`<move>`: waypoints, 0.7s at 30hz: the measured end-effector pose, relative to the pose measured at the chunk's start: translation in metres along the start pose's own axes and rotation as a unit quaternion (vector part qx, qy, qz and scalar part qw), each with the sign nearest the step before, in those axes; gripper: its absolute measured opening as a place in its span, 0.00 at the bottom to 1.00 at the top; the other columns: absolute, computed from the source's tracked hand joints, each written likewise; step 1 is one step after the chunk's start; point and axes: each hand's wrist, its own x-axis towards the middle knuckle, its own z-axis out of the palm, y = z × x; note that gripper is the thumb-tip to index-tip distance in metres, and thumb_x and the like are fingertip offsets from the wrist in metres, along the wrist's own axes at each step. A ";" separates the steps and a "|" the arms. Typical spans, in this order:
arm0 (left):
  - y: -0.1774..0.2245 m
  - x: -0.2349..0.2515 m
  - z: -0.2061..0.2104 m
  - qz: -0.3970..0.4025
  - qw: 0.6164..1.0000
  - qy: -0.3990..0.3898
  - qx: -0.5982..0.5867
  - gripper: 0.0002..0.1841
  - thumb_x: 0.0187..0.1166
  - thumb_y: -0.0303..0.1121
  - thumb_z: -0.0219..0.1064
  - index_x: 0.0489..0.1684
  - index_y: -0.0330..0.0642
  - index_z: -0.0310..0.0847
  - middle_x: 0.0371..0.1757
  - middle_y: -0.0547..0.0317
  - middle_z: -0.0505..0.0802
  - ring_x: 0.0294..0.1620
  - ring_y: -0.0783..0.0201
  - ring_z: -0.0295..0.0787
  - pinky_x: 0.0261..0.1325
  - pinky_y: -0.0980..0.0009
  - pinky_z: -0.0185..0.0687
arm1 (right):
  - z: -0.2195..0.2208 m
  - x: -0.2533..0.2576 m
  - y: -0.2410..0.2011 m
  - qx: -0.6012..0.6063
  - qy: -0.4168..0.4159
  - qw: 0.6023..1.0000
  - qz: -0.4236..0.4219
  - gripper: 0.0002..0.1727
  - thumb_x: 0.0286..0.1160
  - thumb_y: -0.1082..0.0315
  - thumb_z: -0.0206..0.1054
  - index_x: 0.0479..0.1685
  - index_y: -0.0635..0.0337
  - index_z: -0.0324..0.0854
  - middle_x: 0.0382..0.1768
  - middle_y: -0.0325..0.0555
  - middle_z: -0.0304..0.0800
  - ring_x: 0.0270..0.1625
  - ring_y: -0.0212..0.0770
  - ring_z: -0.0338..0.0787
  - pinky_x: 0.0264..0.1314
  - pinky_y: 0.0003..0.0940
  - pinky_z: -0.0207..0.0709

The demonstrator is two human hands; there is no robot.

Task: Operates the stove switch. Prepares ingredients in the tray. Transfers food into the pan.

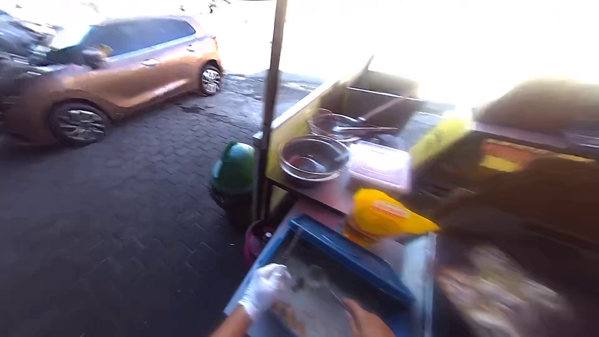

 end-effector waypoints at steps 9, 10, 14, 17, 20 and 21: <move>0.001 0.000 0.001 -0.001 0.992 -0.017 -0.124 0.22 0.90 0.41 0.49 0.49 0.37 0.90 0.18 0.62 0.84 0.14 0.67 0.76 0.20 0.71 0.78 | 0.003 0.043 -0.054 -0.161 -0.055 0.980 0.099 0.30 0.84 0.69 0.52 0.87 0.42 0.67 0.58 0.62 0.90 0.58 0.66 0.92 0.54 0.66 0.84; 0.000 0.000 0.001 0.000 0.991 -0.018 -0.130 0.22 0.90 0.41 0.49 0.49 0.36 0.90 0.18 0.62 0.85 0.13 0.68 0.77 0.20 0.72 0.79 | 0.008 0.036 -0.059 -0.167 -0.071 0.979 0.097 0.31 0.84 0.70 0.53 0.88 0.42 0.65 0.58 0.63 0.90 0.58 0.67 0.92 0.54 0.67 0.85; -0.001 -0.001 -0.001 0.008 0.989 -0.026 -0.144 0.22 0.91 0.39 0.49 0.50 0.35 0.91 0.18 0.62 0.85 0.13 0.68 0.76 0.19 0.73 0.77 | 0.020 0.004 -0.068 -0.190 -0.161 0.966 0.068 0.34 0.84 0.72 0.54 0.91 0.44 0.60 0.58 0.64 0.89 0.58 0.68 0.91 0.54 0.67 0.84; 0.000 -0.002 0.000 0.006 0.986 -0.036 -0.160 0.21 0.91 0.37 0.49 0.51 0.35 0.90 0.18 0.62 0.84 0.14 0.68 0.76 0.19 0.73 0.78 | 0.008 -0.014 -0.053 -0.185 -0.195 0.963 0.031 0.32 0.85 0.69 0.53 0.90 0.38 0.63 0.57 0.62 0.90 0.59 0.67 0.91 0.56 0.68 0.83; -0.001 -0.001 -0.002 0.004 0.985 -0.045 -0.164 0.21 0.91 0.37 0.49 0.51 0.35 0.91 0.17 0.62 0.85 0.13 0.68 0.76 0.19 0.73 0.78 | -0.013 -0.032 -0.040 -0.184 -0.160 0.970 -0.024 0.28 0.89 0.65 0.50 0.85 0.31 0.70 0.52 0.58 0.93 0.53 0.64 0.93 0.51 0.67 0.84; -0.001 0.000 -0.002 0.001 0.985 -0.047 -0.168 0.21 0.91 0.37 0.50 0.51 0.34 0.91 0.17 0.62 0.85 0.13 0.68 0.77 0.19 0.73 0.78 | -0.013 -0.034 -0.036 -0.183 -0.124 0.975 -0.037 0.28 0.88 0.67 0.50 0.84 0.32 0.72 0.49 0.58 0.93 0.49 0.64 0.94 0.47 0.65 0.84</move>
